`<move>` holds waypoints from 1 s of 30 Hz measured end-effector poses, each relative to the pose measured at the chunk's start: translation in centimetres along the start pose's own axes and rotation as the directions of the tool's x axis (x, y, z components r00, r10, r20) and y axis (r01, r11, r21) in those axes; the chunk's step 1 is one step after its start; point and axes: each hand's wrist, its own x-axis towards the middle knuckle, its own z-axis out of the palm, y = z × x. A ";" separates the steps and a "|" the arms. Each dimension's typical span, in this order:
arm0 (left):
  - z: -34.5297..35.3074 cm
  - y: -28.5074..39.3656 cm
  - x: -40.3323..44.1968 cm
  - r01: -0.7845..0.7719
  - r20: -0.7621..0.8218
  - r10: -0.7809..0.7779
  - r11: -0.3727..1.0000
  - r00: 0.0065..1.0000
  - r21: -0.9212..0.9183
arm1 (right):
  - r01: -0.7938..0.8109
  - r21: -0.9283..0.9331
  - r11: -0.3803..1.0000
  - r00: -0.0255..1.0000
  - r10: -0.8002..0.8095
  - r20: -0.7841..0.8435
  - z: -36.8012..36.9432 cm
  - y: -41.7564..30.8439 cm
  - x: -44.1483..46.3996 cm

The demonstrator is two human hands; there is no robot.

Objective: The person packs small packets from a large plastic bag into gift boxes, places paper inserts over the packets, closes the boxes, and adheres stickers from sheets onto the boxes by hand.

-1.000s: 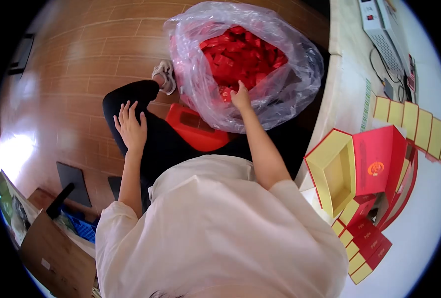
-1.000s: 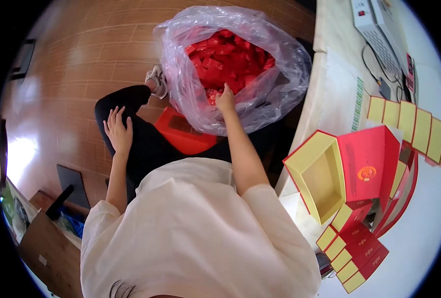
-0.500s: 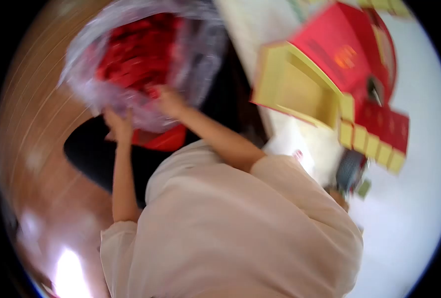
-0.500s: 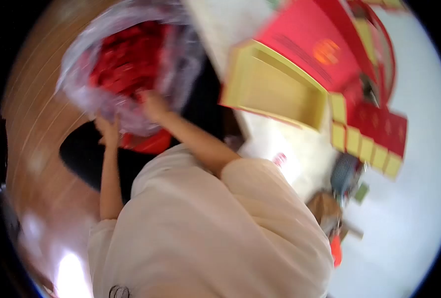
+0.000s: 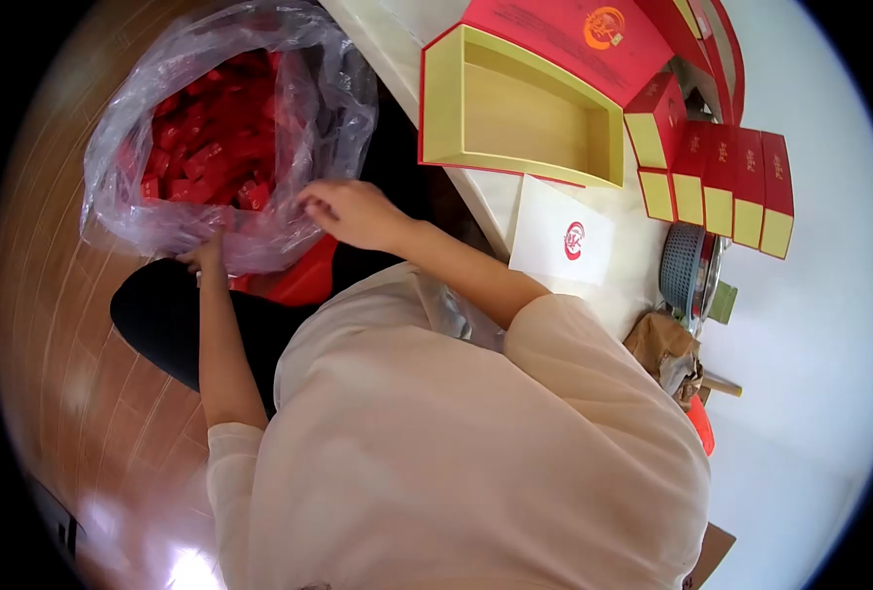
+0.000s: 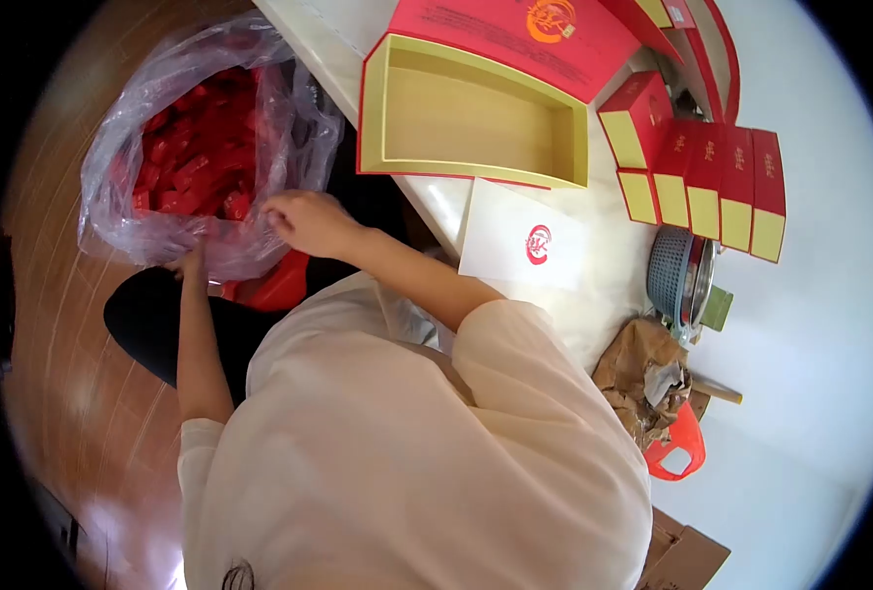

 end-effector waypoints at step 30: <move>-6.9 7.2 -3.7 0.585 0.602 0.674 0.301 0.428 -0.753 | -0.545 -0.627 0.557 0.806 0.142 -0.575 -8.2 -4.7 -17.4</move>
